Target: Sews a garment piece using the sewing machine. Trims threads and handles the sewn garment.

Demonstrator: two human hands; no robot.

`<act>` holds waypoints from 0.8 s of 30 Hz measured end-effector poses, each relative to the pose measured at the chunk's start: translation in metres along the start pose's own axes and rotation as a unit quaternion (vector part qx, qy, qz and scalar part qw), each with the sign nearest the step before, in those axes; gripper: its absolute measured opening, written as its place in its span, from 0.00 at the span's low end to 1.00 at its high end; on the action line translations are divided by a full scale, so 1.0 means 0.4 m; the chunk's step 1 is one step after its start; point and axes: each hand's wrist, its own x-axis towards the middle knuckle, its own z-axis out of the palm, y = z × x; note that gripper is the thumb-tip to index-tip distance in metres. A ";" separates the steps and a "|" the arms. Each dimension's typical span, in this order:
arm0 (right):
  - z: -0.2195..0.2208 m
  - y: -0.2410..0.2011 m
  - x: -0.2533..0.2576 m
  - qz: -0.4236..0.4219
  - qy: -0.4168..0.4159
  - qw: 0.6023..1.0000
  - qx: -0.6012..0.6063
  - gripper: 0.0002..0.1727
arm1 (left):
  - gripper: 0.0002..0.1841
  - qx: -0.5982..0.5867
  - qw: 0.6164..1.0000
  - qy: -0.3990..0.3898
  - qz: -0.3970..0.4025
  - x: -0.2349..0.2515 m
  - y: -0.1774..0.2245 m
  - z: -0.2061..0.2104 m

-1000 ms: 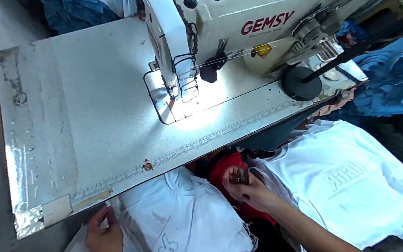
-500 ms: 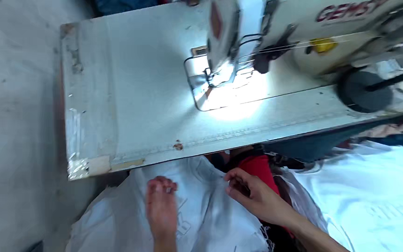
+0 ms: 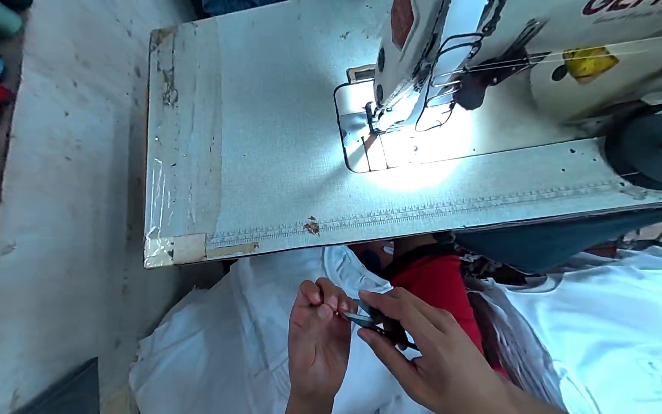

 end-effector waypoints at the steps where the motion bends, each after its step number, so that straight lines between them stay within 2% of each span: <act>1: 0.003 -0.001 0.002 -0.001 0.003 1.000 -0.007 0.21 | 0.03 0.003 1.000 0.001 0.005 -0.004 -0.003 0.004; 24: -0.009 -0.012 0.006 -0.018 0.046 0.996 -0.073 0.17 | 0.05 0.074 0.995 0.027 0.055 -0.014 -0.030 0.033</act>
